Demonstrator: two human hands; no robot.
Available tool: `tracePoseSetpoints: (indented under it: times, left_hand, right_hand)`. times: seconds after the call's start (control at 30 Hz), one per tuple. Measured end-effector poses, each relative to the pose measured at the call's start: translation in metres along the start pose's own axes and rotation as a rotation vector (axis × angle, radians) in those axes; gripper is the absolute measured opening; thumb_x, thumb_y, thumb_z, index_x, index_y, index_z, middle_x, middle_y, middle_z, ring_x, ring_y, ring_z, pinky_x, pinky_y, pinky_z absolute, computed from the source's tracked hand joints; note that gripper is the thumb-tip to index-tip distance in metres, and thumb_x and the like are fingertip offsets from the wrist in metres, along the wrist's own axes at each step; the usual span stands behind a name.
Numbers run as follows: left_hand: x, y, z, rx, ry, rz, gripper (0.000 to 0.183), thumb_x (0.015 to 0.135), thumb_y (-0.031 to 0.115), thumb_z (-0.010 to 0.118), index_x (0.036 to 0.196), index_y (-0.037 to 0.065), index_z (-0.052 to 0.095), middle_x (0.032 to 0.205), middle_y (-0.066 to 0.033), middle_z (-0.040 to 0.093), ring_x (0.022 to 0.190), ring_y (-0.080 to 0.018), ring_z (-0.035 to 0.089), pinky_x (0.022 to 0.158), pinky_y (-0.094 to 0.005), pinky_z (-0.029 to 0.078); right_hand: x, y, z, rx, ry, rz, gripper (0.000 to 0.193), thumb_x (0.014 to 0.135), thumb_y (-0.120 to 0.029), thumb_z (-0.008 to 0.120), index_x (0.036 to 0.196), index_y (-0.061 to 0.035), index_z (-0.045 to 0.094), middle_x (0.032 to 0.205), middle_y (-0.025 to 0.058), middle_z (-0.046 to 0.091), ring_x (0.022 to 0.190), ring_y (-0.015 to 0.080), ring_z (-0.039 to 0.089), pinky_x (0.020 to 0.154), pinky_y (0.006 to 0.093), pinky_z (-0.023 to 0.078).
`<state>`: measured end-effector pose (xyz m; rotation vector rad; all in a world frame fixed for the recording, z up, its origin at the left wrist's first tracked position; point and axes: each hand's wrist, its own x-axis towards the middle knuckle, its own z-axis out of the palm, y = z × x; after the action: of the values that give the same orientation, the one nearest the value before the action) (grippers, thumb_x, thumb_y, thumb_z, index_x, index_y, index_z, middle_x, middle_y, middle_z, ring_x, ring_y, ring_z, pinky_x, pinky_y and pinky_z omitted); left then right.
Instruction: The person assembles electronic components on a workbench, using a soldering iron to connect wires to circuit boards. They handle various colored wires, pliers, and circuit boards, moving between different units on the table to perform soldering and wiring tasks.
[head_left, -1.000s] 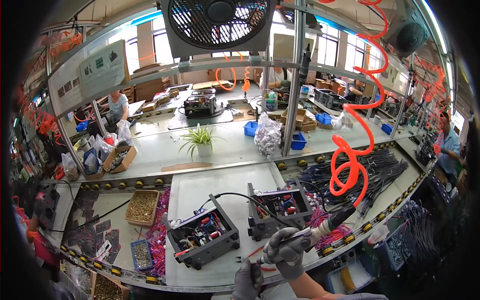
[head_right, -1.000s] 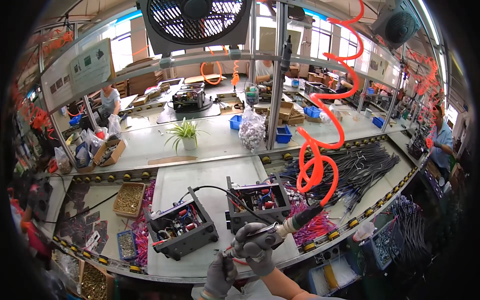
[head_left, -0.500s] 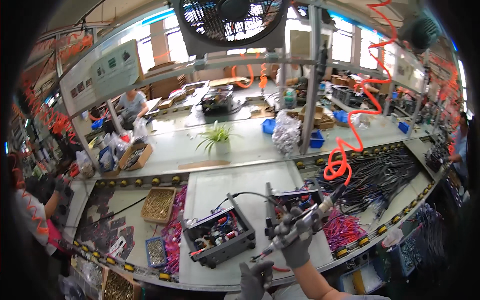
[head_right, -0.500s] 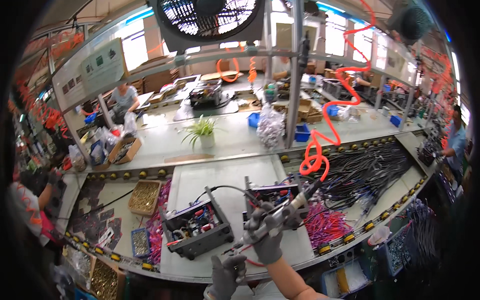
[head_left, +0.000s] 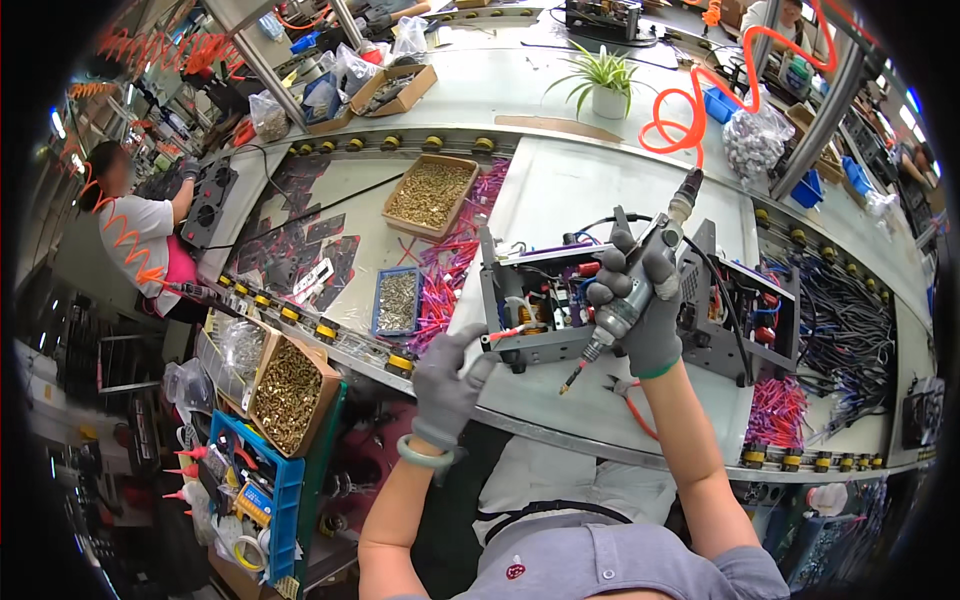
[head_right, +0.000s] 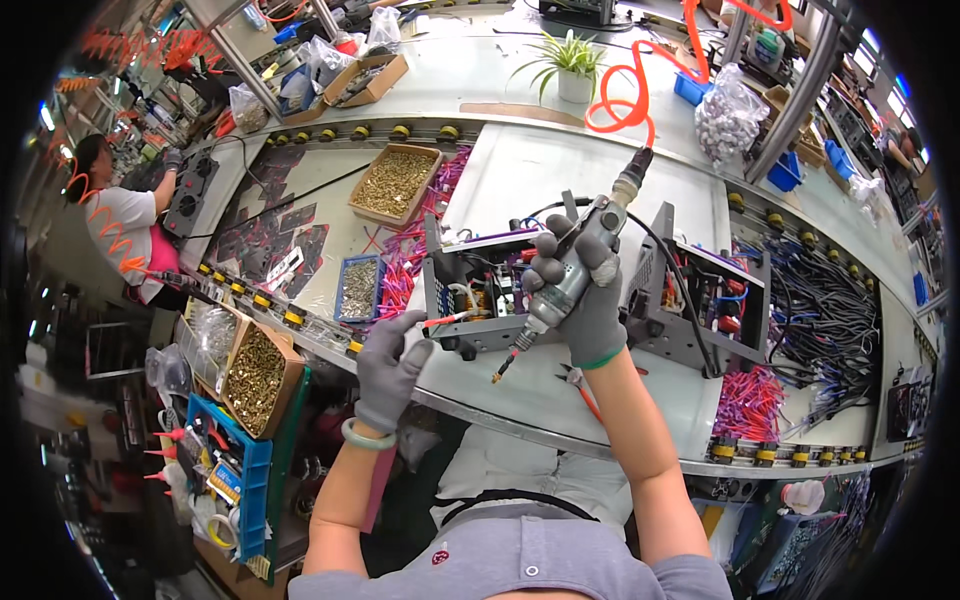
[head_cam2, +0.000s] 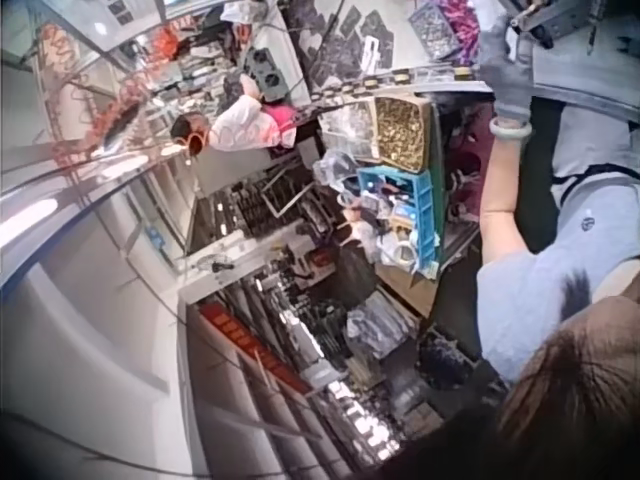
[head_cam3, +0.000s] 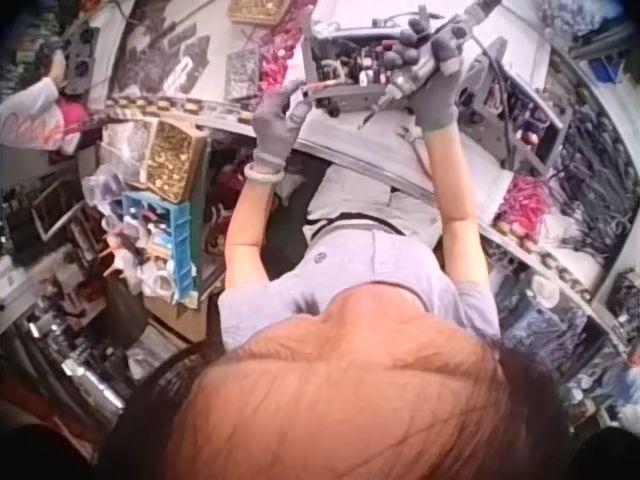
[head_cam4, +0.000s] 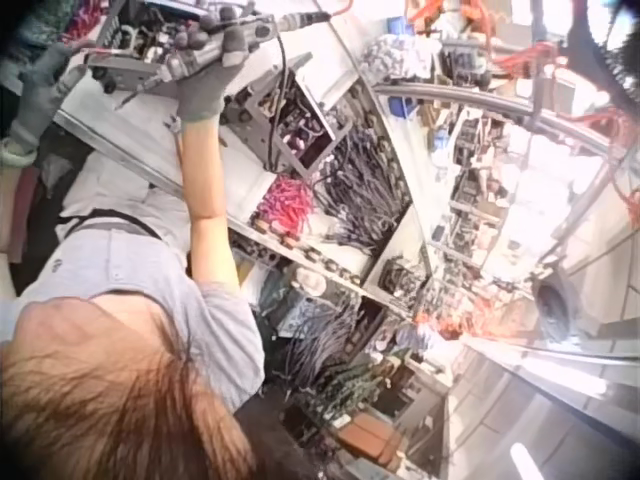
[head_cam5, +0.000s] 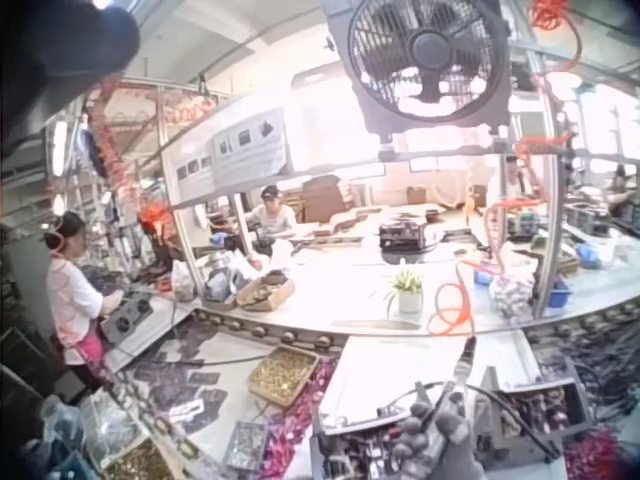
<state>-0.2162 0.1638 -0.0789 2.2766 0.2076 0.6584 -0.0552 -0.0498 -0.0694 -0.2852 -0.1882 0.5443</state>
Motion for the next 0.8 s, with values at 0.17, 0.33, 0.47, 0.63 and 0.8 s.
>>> tracePoseSetpoints:
  times: [0.17, 0.33, 0.47, 0.63, 0.8]
  left_hand:
    - [0.022, 0.018, 0.028, 0.096, 0.0, 0.235, 0.025, 0.081, 0.026, 0.074, 0.103, 0.015, 0.073, 0.071, -0.005, 0.052, 0.065, -0.0232, 0.054, 0.059, -0.0368, 0.044]
    - [0.053, 0.036, 0.041, 0.214, -0.154, 0.316, 0.013, 0.081, 0.027, 0.07, 0.08, 0.014, 0.069, 0.071, -0.0055, 0.056, 0.069, -0.0258, 0.06, 0.059, -0.0397, 0.046]
    - [0.081, 0.032, 0.04, 0.339, -0.475, 0.256, 0.023, 0.085, 0.033, 0.063, 0.079, 0.012, 0.069, 0.076, -0.0081, 0.062, 0.073, -0.0297, 0.064, 0.065, -0.0429, 0.05]
    - [0.104, 0.048, 0.039, 0.534, -0.74, 0.129, 0.031, 0.087, 0.04, 0.058, 0.085, 0.012, 0.07, 0.088, -0.0097, 0.067, 0.085, -0.0307, 0.066, 0.075, -0.0427, 0.052]
    - [0.093, 0.03, 0.041, 0.319, -0.428, 0.168, 0.023, 0.08, 0.037, 0.071, 0.086, 0.014, 0.072, 0.086, -0.0066, 0.066, 0.078, -0.0255, 0.066, 0.071, -0.0374, 0.052]
  right_hand:
    - [-0.001, -0.002, -0.003, 0.002, 0.006, -0.022, 0.04, 0.087, -0.032, 0.066, 0.116, -0.0063, 0.056, 0.091, 0.0035, 0.057, 0.068, 0.0098, 0.055, 0.067, 0.0311, 0.05]
    - [-0.001, 0.001, -0.004, -0.015, -0.001, -0.031, 0.037, 0.089, -0.029, 0.063, 0.118, -0.007, 0.056, 0.093, 0.0051, 0.059, 0.07, 0.0109, 0.056, 0.068, 0.0318, 0.049]
    - [0.0, 0.001, 0.005, 0.028, 0.026, -0.034, 0.03, 0.088, -0.023, 0.06, 0.114, -0.0077, 0.057, 0.089, 0.005, 0.06, 0.067, 0.0113, 0.057, 0.066, 0.0309, 0.051]
    - [0.001, -0.003, -0.005, -0.01, 0.043, -0.041, 0.032, 0.087, -0.024, 0.063, 0.113, -0.0081, 0.057, 0.089, 0.0038, 0.059, 0.068, 0.0109, 0.057, 0.067, 0.0318, 0.052]
    - [-0.002, -0.001, -0.001, -0.04, 0.026, -0.025, 0.038, 0.089, -0.027, 0.063, 0.121, -0.0081, 0.052, 0.092, 0.0026, 0.058, 0.07, 0.0122, 0.057, 0.067, 0.0333, 0.053]
